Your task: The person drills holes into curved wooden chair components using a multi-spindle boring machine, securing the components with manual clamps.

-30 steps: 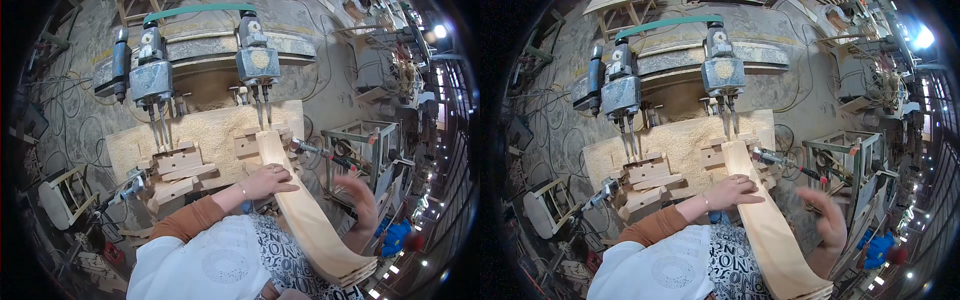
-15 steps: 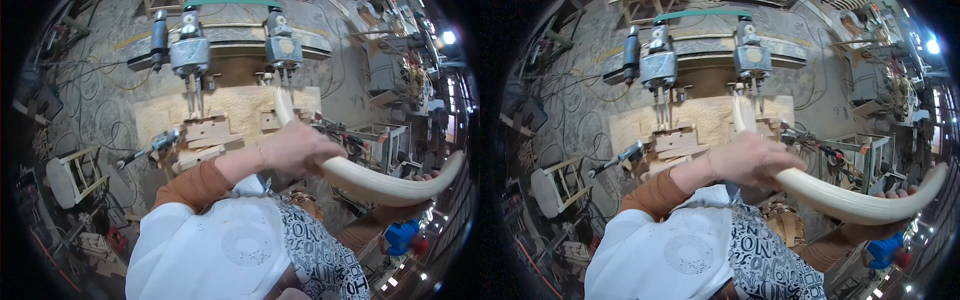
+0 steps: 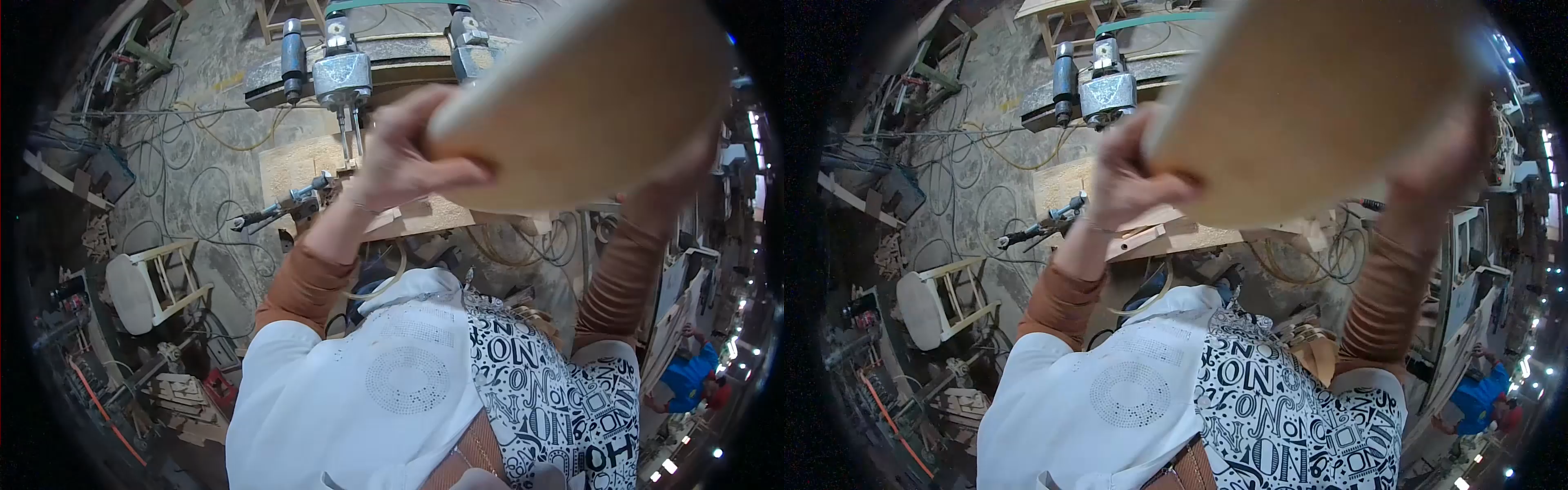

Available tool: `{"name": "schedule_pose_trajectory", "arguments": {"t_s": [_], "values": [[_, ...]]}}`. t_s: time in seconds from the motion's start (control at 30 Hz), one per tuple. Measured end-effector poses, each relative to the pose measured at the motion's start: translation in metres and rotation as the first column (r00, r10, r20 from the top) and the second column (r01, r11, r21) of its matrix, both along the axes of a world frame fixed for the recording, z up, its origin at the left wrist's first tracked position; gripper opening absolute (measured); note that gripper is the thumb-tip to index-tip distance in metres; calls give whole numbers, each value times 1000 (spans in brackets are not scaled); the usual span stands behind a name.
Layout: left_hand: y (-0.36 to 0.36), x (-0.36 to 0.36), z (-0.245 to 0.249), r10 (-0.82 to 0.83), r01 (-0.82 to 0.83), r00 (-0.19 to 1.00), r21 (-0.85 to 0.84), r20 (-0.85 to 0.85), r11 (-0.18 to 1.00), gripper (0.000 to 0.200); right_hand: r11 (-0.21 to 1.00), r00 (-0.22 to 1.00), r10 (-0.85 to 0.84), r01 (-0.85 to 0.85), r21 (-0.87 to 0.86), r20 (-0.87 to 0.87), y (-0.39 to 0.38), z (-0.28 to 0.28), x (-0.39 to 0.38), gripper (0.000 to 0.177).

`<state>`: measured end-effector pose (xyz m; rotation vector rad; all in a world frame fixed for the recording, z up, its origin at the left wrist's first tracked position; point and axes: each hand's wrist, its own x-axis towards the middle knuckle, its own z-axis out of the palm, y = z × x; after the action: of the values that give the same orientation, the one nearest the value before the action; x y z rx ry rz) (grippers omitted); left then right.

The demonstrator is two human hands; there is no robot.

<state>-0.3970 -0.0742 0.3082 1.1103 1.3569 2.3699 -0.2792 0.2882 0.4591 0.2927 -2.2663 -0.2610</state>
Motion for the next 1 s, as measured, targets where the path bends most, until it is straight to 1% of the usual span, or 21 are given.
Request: {"name": "schedule_pose_trajectory", "arguments": {"t_s": [0.03,0.07,0.1,0.13,0.17,0.2,0.23,0.27,0.3,0.33,0.37,0.43,0.47,0.53,0.57,0.63,0.7,0.8,0.83,0.93,1.0], "values": [[-17,2,20,97,-99,990,20,100,995,60,908,966,241,-190,-375,95,-70,-41,-46,36],[-36,-13,14,112,-110,993,77,-19,991,49,647,867,492,-298,-702,85,-133,-77,-74,29],[-54,-12,17,252,-255,966,69,49,964,44,271,719,695,-298,-915,-29,-181,-109,-90,23],[-76,-23,0,269,-285,957,186,106,940,48,-140,550,806,-185,-973,-221,-161,-137,-90,17],[-86,-22,11,337,-356,934,257,118,898,50,-49,569,822,58,-997,-7,-179,-163,-89,11],[-115,-24,5,151,-248,947,350,284,903,55,416,523,761,63,-907,385,-194,-196,-91,11],[-130,-24,16,216,-358,875,280,433,891,61,343,368,863,76,-936,346,-212,-229,-91,12],[-134,-12,45,45,-167,947,365,319,916,64,571,299,789,-36,-820,537,-228,-252,-90,14],[-150,-15,40,108,-164,978,335,180,928,68,676,211,735,-158,-719,645,-241,-273,-94,15],[-168,-14,38,87,-117,991,358,99,926,65,725,137,686,-224,-652,715,-255,-281,-97,16],[-178,-11,43,66,-67,998,378,16,923,61,728,159,669,-335,-598,726,-267,-292,-98,18],[-194,13,54,97,-135,988,395,117,908,52,724,46,594,-466,-508,803,-287,-308,-107,23],[-207,16,54,37,-70,995,407,89,911,41,719,42,596,-472,-510,802,-292,-322,-110,23],[-226,31,51,65,-102,993,418,102,903,40,712,113,547,-582,-391,829,-304,-343,-118,20],[-235,38,49,86,-128,990,431,115,893,39,704,105,549,-593,-391,829,-307,-349,-124,20],[-251,49,40,101,-140,989,447,110,883,37,569,32,642,-690,-448,766,-307,-356,-134,17],[-263,60,32,116,-173,983,504,143,846,36,534,9,643,-722,-439,766,-304,-344,-134,16],[-275,76,22,132,-207,976,567,172,797,34,594,-34,518,-705,-387,855,-296,-335,-135,20],[-278,80,17,148,-221,974,568,173,792,34,582,-44,516,-715,-387,856,-296,-334,-138,20],[-287,90,7,216,-275,962,615,170,739,32,560,-86,494,-730,-392,865,-300,-336,-142,9],[-290,94,3,264,-321,946,635,186,703,31,542,-112,501,-732,-412,858,-301,-335,-145,8]]}}
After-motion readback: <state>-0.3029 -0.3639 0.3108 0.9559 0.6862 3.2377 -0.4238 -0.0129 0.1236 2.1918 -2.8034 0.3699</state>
